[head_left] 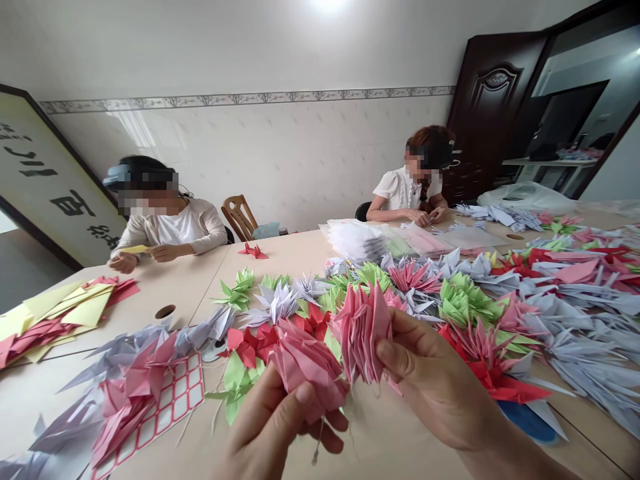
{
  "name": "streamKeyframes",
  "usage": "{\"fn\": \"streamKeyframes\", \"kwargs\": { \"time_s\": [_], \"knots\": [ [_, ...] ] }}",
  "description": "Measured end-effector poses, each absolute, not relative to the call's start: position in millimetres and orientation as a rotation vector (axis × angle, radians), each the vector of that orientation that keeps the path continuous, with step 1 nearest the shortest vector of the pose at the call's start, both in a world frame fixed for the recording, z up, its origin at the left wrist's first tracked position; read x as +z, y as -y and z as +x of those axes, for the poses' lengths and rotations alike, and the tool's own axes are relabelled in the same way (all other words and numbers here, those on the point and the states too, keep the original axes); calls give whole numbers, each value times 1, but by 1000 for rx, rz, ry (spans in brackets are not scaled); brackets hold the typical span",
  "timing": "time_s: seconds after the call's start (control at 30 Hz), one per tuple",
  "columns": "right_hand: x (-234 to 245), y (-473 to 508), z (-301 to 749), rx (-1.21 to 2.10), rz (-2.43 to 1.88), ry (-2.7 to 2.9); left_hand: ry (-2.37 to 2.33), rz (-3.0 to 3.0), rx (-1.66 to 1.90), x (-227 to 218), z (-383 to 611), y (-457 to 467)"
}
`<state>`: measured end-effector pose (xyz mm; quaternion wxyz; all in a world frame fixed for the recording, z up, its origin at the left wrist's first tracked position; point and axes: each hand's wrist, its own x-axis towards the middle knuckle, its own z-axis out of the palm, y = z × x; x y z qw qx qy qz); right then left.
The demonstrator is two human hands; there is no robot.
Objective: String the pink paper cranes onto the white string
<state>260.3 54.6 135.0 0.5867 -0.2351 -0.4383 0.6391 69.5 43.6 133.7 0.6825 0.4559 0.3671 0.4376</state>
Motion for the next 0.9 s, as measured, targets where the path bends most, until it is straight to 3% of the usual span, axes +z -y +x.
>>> {"fn": "streamKeyframes", "kwargs": {
  "time_s": [0.9],
  "knots": [
    [139,-51,264,1668,-366,1000,-406,678,948,140,67,-52]
  ]
}}
